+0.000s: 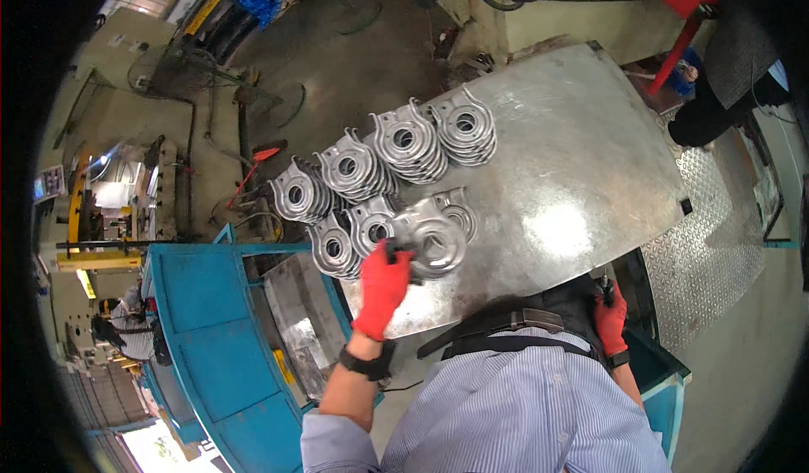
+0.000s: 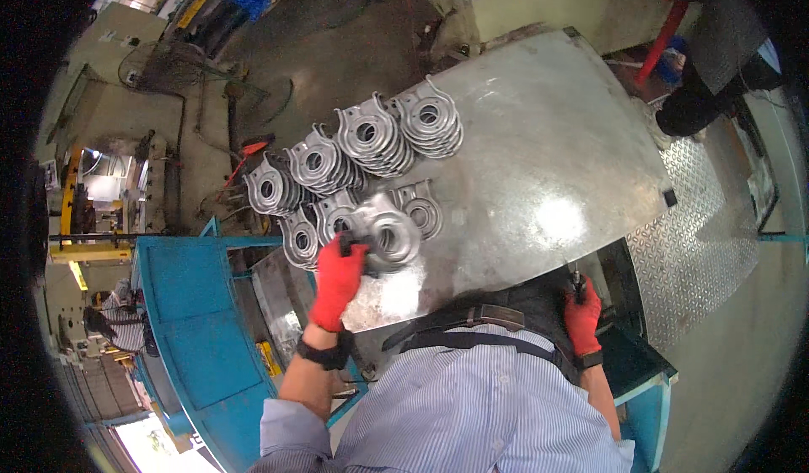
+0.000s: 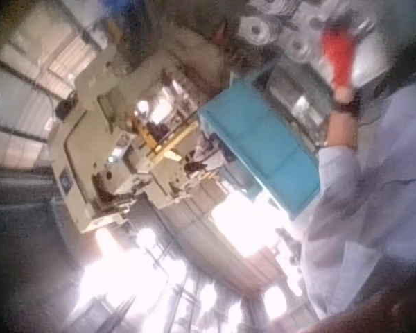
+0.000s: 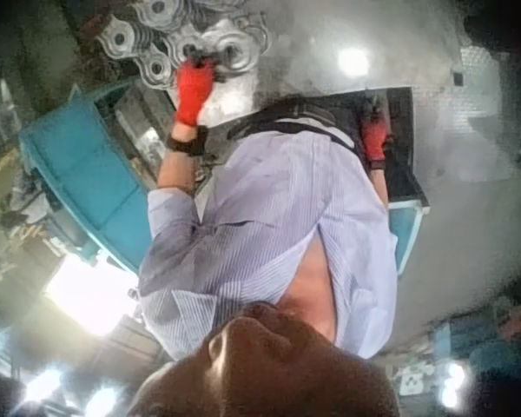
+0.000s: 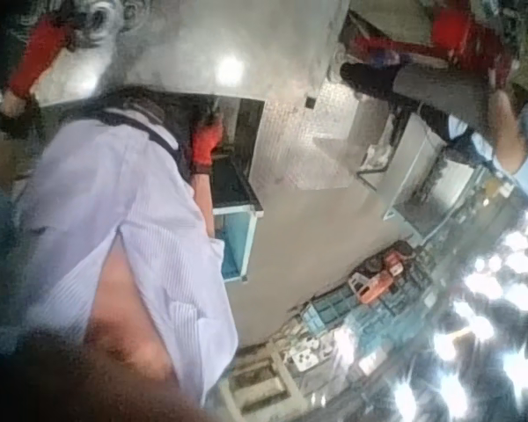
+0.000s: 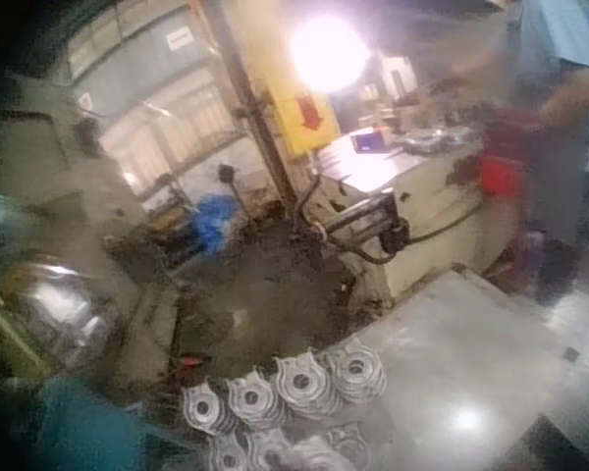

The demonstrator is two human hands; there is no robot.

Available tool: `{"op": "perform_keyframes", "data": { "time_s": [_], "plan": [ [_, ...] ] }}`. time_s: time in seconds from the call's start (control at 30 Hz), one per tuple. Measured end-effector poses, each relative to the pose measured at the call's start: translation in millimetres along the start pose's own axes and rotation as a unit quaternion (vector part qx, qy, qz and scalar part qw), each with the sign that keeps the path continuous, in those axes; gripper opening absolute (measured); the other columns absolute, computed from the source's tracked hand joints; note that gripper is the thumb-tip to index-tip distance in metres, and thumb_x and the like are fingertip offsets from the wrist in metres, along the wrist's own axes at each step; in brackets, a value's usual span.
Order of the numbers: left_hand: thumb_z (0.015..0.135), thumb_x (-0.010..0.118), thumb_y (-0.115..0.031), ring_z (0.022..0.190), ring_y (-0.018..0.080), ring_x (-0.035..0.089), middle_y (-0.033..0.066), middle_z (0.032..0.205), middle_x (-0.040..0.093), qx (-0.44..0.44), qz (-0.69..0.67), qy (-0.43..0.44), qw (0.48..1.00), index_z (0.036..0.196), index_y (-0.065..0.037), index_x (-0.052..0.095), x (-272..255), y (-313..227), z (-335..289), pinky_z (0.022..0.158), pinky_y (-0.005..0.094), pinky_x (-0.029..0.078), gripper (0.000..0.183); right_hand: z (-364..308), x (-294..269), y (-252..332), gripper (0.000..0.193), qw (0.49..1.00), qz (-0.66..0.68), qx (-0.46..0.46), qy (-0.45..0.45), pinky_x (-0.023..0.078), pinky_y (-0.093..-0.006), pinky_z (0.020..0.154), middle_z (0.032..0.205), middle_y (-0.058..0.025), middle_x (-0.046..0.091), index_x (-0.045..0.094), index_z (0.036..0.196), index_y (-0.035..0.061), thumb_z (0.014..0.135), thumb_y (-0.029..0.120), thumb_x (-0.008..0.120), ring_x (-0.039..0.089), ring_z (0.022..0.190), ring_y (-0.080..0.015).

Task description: Manually assembling or checking bearing housings on a metal table in an industrial environment.

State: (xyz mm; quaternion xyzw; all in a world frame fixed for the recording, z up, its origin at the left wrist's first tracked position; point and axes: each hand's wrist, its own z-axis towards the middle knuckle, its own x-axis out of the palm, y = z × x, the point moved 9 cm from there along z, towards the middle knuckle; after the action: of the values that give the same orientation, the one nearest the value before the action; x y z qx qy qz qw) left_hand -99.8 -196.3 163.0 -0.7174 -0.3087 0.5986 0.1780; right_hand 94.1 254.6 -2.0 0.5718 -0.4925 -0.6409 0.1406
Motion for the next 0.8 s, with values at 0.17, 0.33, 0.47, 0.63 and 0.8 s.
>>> {"op": "perform_keyframes", "data": {
  "time_s": [0.17, 0.33, 0.47, 0.63, 0.8],
  "plan": [
    [0.078, 0.06, -0.018, 0.077, 0.0365, 0.063, 0.0219, 0.08, 0.064, -0.007, 0.06, -0.146, 0.987, 0.092, 0.0, 0.063, -128, 77, 4, 0.065, 0.0425, 0.047, 0.023, 1, -1, 1, 0.036, 1.0, 0.009, 0.003, -0.008, 0.046, -0.0333, 0.084, 0.101, -0.0155, 0.065, 0.054, 0.117, -0.0016, 0.082, 0.003, 0.061, 0.061, 0.094, -0.0235],
    [0.076, 0.062, -0.022, 0.082, 0.0389, 0.062, 0.0221, 0.083, 0.064, -0.003, 0.167, -0.16, 0.973, 0.09, 0.0, 0.065, -171, 118, 35, 0.069, 0.0433, 0.047, 0.025, 1, 3, -13, 0.043, 0.998, 0.051, 0.026, 0.006, 0.046, -0.0362, 0.086, 0.105, -0.0213, 0.063, 0.053, 0.12, -0.0019, 0.08, 0.005, 0.064, 0.061, 0.099, -0.0301],
    [0.076, 0.063, -0.029, 0.09, 0.042, 0.058, 0.0234, 0.094, 0.062, -0.034, 0.246, -0.133, 0.96, 0.097, -0.005, 0.063, -171, 171, 54, 0.077, 0.0479, 0.046, 0.032, -1, 7, -21, 0.044, 1.0, -0.005, -0.002, -0.002, 0.045, -0.0363, 0.088, 0.108, -0.0222, 0.062, 0.052, 0.121, -0.0022, 0.079, 0.005, 0.064, 0.06, 0.102, -0.0324],
    [0.077, 0.061, -0.029, 0.09, 0.0425, 0.057, 0.024, 0.094, 0.061, 0.034, 0.277, -0.106, 0.954, 0.096, -0.003, 0.062, -147, 128, 65, 0.077, 0.0488, 0.045, 0.032, -9, 1, -10, 0.045, 1.0, 0.002, 0.025, 0.005, 0.045, -0.0386, 0.088, 0.107, -0.0229, 0.061, 0.052, 0.121, -0.0018, 0.078, 0.006, 0.064, 0.059, 0.101, -0.0352],
    [0.075, 0.064, -0.028, 0.085, 0.0426, 0.056, 0.0228, 0.087, 0.06, 0.114, 0.307, -0.073, 0.942, 0.085, -0.001, 0.06, -157, 135, 61, 0.072, 0.0503, 0.044, 0.029, -9, 0, -4, 0.031, 0.995, -0.087, 0.011, -0.041, 0.047, -0.0395, 0.08, 0.095, -0.0222, 0.063, 0.058, 0.108, 0.0007, 0.078, 0.007, 0.062, 0.062, 0.093, -0.0354]
  ]
}}
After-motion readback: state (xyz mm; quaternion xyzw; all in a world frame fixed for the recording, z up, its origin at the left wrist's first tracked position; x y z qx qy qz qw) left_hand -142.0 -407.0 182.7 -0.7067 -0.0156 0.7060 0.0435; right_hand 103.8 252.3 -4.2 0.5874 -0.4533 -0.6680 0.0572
